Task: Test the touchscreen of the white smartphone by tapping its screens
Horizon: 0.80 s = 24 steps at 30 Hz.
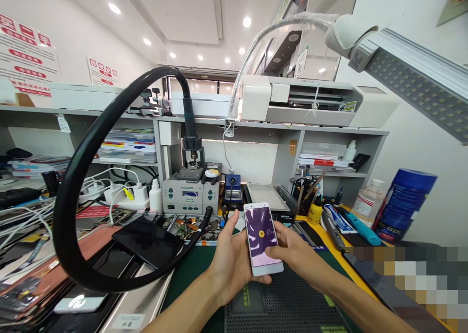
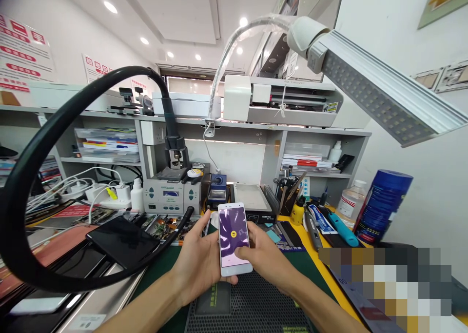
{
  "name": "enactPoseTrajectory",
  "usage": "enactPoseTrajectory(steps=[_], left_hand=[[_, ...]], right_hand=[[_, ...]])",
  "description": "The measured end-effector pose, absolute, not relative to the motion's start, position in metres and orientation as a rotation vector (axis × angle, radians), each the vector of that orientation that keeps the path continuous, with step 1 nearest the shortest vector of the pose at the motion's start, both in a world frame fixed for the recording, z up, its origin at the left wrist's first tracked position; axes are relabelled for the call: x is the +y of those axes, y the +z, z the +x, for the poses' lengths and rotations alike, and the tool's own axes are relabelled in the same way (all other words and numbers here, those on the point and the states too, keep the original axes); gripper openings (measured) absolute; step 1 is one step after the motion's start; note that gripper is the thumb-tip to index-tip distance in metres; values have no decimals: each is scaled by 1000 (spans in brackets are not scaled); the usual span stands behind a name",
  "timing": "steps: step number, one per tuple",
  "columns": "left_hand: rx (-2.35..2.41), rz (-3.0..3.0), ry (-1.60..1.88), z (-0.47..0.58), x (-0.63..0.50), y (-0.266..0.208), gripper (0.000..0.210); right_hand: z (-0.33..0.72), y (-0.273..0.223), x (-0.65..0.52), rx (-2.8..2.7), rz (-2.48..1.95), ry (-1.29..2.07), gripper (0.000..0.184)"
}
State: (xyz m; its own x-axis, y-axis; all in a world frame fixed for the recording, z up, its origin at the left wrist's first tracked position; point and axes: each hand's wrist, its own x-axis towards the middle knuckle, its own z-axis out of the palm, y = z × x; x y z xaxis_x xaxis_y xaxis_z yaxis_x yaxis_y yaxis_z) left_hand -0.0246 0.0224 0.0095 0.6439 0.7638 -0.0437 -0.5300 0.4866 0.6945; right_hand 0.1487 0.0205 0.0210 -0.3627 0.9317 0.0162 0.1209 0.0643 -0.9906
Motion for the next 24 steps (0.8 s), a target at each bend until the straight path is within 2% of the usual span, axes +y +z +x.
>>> enactPoseTrajectory(steps=[5,13,20,24], left_hand=[[369,699,810,-24,21,9,80],[351,687,809,-25,23,8,84],[334,703,816,-26,20,11,85],[333,703,819,-27,22,12,84]], right_hand=[[148,15,23,-1618,-1027,1351,47],[168,35,30,-1664,-926,1644,71],[172,41,32,-1540,-950,1713,63],[165,35,29,-1542,-988,1627,57]])
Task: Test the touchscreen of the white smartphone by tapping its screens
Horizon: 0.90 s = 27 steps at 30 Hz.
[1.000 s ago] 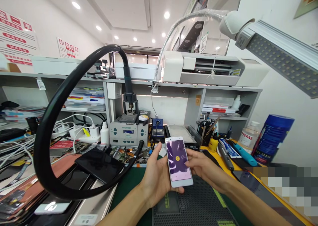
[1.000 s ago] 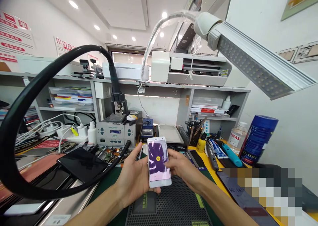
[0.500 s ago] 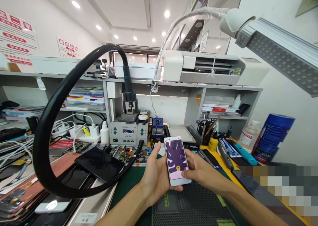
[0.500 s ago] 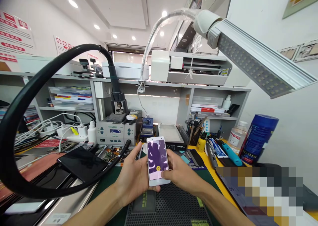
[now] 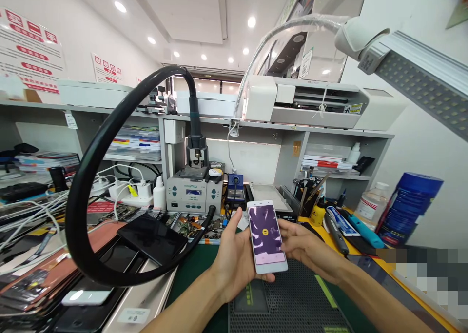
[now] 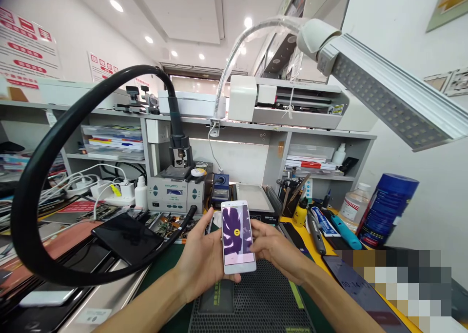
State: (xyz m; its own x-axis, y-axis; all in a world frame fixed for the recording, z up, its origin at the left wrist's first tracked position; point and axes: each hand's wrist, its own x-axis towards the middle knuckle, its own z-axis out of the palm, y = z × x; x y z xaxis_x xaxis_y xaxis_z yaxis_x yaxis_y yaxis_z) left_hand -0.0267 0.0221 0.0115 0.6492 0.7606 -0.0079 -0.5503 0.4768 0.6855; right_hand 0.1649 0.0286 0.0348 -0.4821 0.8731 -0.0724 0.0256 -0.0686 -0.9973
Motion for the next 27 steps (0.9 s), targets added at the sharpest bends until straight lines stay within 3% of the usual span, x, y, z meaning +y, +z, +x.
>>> enactPoseTrajectory(steps=[12,23,27], left_hand=[[346,715,838,-24,19,10,79],[362,698,868,-21,19,3,74],[315,702,834,-21,18,3,72]], right_hand=[[145,6,22,-1676,-1093,1146,47],[130,-3,11,-1592,-1115,1182,71],[129,-3,14,-1539,-1230,1021,51]])
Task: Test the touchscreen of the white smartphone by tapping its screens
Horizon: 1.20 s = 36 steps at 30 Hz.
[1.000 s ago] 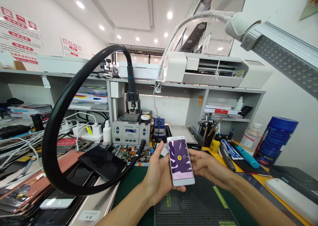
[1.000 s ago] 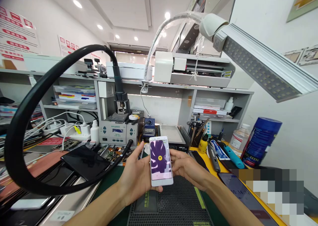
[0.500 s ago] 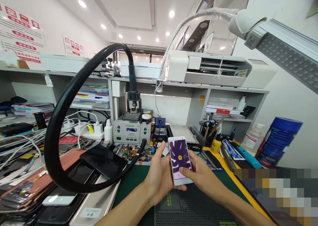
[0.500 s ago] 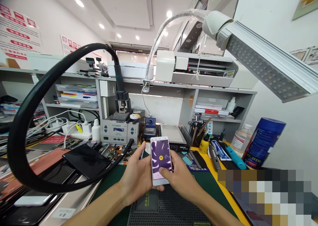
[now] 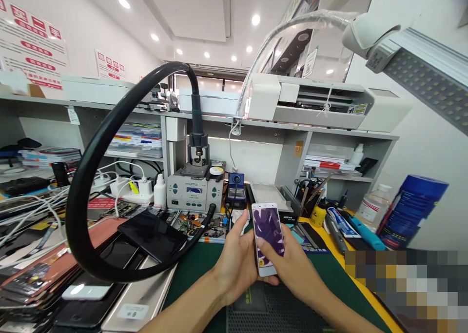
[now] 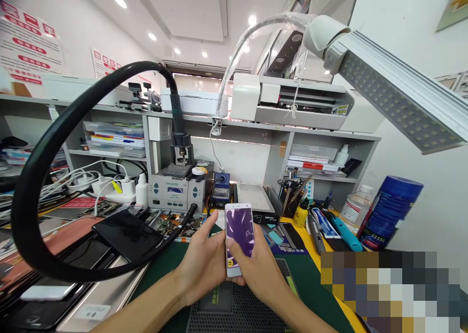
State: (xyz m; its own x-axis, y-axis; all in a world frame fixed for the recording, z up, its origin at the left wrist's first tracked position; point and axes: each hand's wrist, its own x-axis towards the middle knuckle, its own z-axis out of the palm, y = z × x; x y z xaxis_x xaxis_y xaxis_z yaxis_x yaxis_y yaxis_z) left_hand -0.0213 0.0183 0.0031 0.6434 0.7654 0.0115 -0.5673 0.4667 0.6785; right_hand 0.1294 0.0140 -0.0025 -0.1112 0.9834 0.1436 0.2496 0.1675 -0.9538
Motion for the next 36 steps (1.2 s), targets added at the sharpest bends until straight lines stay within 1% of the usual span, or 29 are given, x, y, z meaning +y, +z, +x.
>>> enactPoseTrajectory(steps=[2,6,10,12,15,16,19,20,23,26,29,33,36], left_hand=[[303,708,819,-23,19,5,75],[313,730,814,-28,24,7,82],[314,745,820,-32,28,7,81],[317,760,841,-32,29,7,80],[355,794,883,-30,28,6,78],[372,807,893,-29,28,6,77],[434,828,898,-27,29,3,74],[455,826,895,-26,29,2,73],[492,819,893,-25,30,1,69],[478,829,890,-25,30,2,70],[445,821,875,-27,29,5,75],[410,802,860,-29,29,6,77],[435,824,859,-28,29,5,79]], right_hand=[[134,0,17,-1480,-1199,1086,49],[142,9,18,-1339,-1060,1365,55],[146,18,15,-1313,-1001,1481,61],[146,20,14,-1338,-952,1499,58],[146,21,15,-1396,-884,1530,47],[146,20,16,-1415,-887,1528,48],[143,16,19,-1473,-929,1476,64],[142,15,19,-1489,-930,1463,66],[141,12,21,-1489,-902,1467,62],[143,11,22,-1461,-898,1494,56],[148,14,22,-1412,-891,1577,41],[151,18,22,-1362,-868,1665,50],[149,17,22,-1380,-926,1615,45]])
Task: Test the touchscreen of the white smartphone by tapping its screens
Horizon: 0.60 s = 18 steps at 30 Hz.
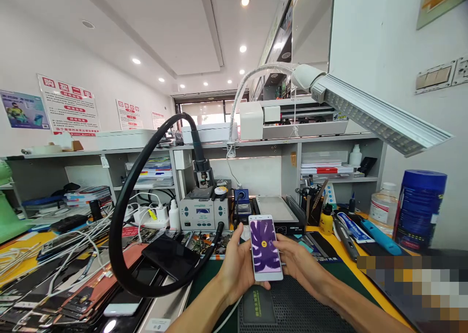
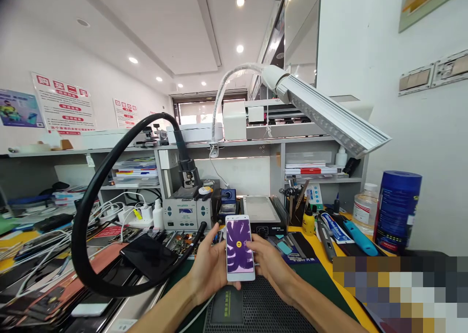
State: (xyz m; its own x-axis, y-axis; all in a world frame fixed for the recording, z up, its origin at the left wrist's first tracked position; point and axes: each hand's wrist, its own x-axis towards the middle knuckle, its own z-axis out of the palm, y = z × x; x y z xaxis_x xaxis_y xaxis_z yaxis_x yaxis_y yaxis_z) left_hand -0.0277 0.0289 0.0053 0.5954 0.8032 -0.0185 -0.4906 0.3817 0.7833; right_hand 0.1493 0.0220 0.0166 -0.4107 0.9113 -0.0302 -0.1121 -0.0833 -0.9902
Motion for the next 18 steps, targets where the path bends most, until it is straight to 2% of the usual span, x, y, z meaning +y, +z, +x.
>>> enactPoseTrajectory(steps=[6,18], left_hand=[[479,894,851,-21,28,0,75],[472,908,842,-20,29,-4,73]], right_hand=[[144,10,24,-1433,-1017,1456,37],[142,12,23,-1479,-1060,1360,45]])
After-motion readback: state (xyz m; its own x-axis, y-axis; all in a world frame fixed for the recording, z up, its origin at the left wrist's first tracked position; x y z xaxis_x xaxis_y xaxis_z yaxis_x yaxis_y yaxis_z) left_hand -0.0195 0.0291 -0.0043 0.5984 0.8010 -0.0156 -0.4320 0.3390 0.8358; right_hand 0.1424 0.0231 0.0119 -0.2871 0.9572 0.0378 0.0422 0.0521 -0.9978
